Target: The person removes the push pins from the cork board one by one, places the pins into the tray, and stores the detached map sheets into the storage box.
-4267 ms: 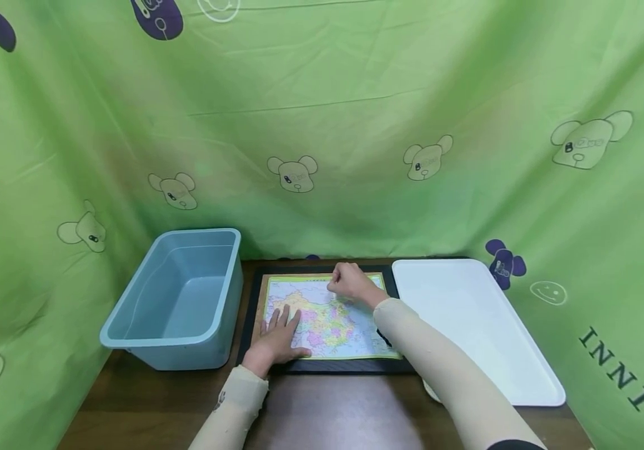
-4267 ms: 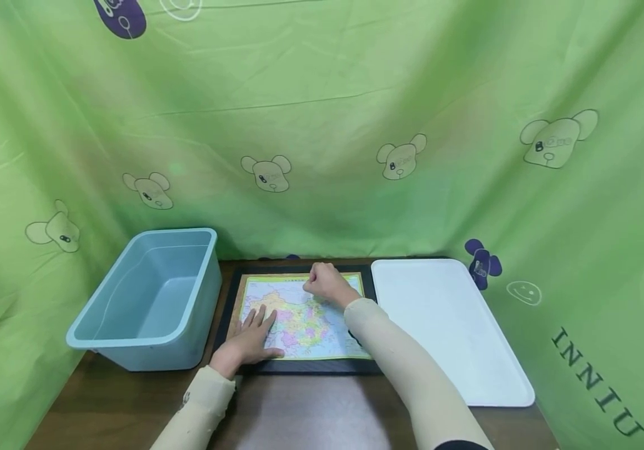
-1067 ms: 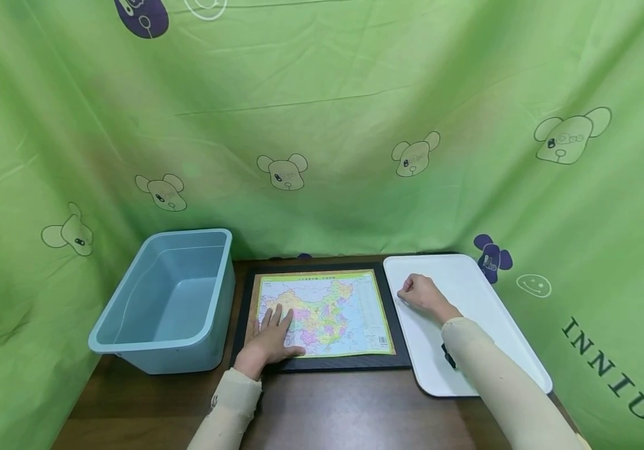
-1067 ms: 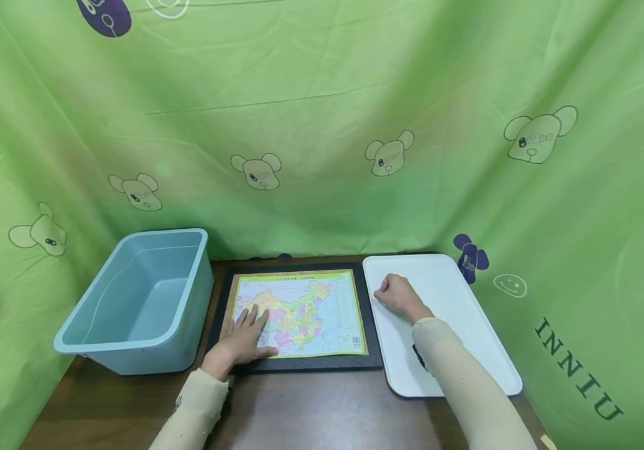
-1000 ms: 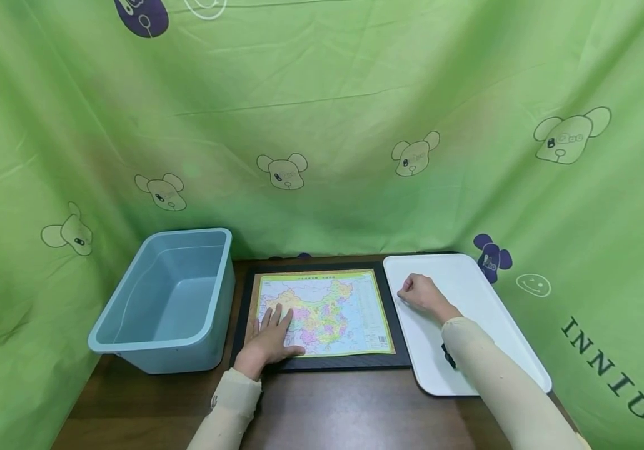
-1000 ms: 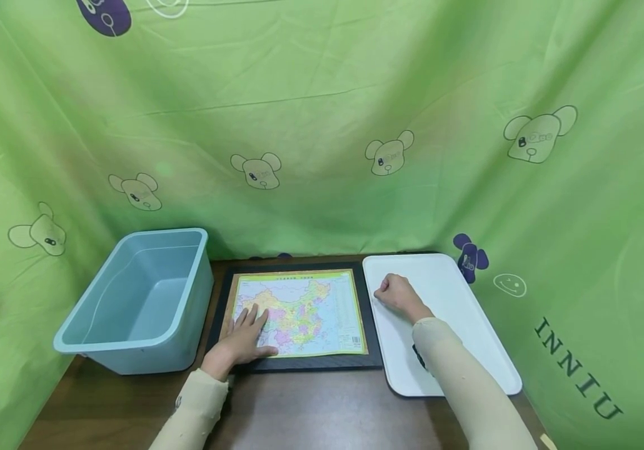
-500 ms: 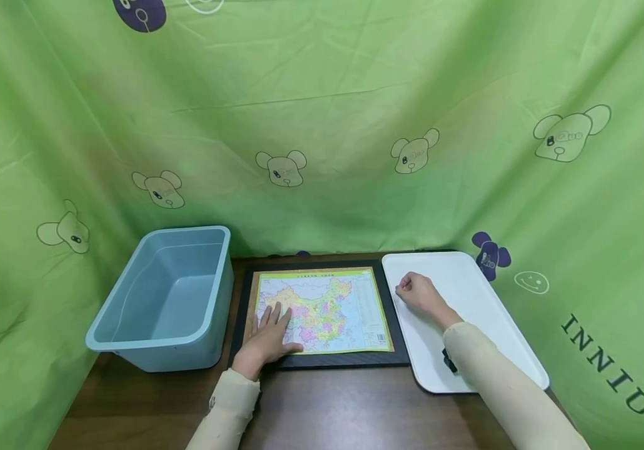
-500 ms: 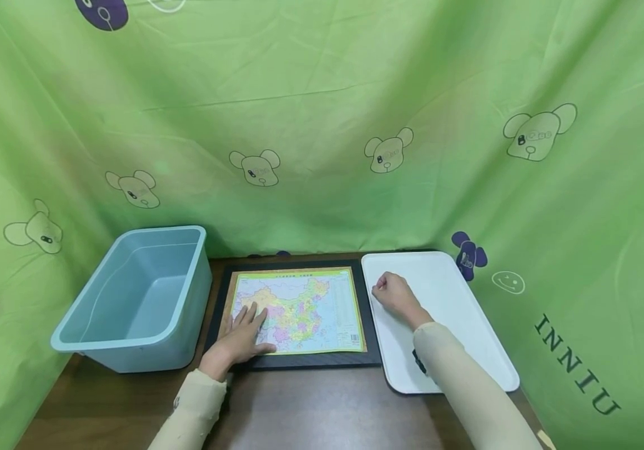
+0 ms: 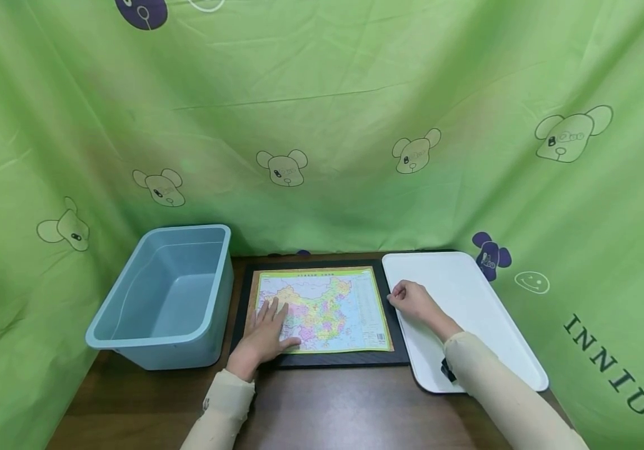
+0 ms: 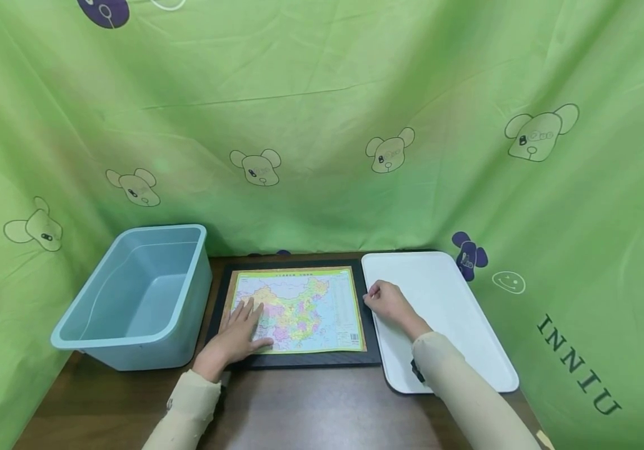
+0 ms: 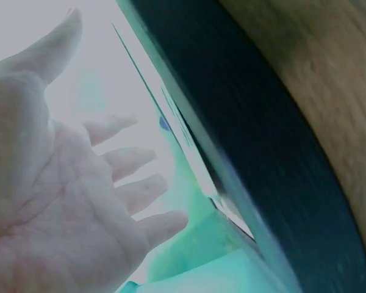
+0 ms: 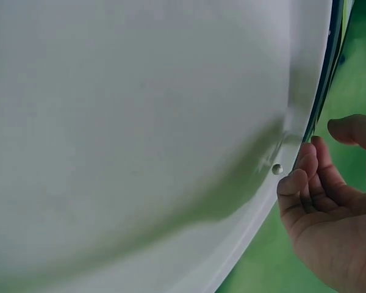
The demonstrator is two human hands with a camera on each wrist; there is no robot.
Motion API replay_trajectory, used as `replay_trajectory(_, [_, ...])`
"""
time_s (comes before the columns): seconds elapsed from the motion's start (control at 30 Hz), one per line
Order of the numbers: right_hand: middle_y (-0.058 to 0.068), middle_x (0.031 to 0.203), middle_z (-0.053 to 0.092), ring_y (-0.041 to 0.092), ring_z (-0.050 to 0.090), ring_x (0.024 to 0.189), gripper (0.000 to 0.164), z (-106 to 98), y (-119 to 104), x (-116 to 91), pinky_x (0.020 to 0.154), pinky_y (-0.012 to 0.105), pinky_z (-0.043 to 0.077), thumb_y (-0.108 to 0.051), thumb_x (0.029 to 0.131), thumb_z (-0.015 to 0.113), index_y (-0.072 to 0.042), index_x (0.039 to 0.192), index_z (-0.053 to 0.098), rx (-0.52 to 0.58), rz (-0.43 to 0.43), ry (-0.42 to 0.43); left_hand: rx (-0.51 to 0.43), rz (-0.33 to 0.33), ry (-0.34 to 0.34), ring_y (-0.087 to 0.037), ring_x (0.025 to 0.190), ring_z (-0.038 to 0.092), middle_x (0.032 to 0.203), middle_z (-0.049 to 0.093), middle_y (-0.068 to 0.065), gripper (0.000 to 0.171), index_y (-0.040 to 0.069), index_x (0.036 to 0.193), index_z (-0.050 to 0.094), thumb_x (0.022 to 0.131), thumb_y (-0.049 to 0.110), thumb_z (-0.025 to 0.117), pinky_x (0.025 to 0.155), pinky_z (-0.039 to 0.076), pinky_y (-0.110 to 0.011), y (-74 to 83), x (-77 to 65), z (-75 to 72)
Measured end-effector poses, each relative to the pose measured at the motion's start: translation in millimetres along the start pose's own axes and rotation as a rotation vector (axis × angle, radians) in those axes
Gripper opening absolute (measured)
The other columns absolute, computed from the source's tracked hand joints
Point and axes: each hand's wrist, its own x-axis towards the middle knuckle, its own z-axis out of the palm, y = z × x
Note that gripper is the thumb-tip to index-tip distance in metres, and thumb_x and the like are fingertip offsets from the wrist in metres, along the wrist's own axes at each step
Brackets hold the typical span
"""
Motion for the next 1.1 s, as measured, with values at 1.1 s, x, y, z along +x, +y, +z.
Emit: replay_trajectory(1.1, [0.003,0.073,0.063,0.014,0.056,0.064,0.024,11.6,-24.9,-14.3,0.06,0.028,0.046,-0.022,0.094,0.08,-0.003,0.086,0.068,0.045,0.029,-0.057,0.143,0.077,0.154,-0.036,0.164,0.02,0.177,0.021,-0.021,0.102,-0.001,0.169,0.025,0.099,0.056,0.073,0.133,0.018,-0.051,11.9,-28.9,-41.0])
